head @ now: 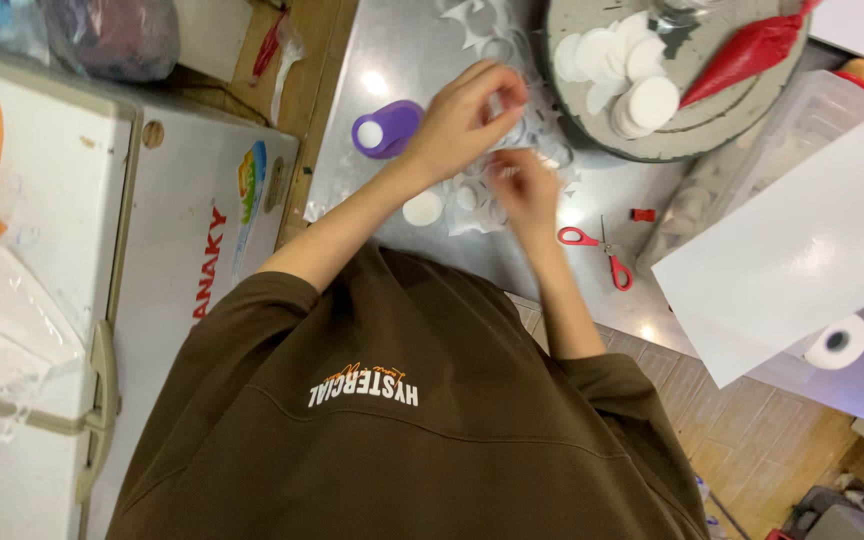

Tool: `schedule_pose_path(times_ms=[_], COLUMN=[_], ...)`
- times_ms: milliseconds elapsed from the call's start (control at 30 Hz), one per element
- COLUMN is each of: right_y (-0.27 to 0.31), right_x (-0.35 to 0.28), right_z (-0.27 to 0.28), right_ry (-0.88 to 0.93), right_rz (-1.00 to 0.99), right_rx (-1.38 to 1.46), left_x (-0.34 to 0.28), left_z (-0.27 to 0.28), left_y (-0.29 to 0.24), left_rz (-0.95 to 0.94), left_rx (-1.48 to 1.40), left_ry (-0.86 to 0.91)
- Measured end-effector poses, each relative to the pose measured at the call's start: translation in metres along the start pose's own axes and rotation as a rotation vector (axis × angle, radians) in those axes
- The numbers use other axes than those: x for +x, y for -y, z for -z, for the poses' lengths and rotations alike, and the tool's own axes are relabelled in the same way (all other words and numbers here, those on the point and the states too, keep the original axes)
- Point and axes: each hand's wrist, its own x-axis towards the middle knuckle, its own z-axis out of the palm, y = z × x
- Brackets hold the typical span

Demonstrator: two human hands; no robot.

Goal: The person uses a purple circle punch to cut multiple circles from a sheet of white fondant, then sorts and stacks the finished circles onto a plate.

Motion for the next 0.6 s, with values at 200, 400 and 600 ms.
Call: schedule_pose_path(times_ms=[200,400,600], right_y=[-0.032,-0.065,-0.029], right_x=[-0.003,-0.016,0.005], right_z=[-0.098,-0.132,-0.095], right_ry=[0.464,0.494,0.571], right_rz=[0.064,0.094,-0.326], right_rx=[-0.631,-0.84,-0.023], left_x=[-0.123,-0.195,-0.19], left_z=[0.046,0.057,0.048], left_y=[0.042,0.069,0.064], left_rz=[0.462,0.519,0.317], left_rx=[0.111,0.099,0.239], left_ry=[-0.029,-0.227,-0.215])
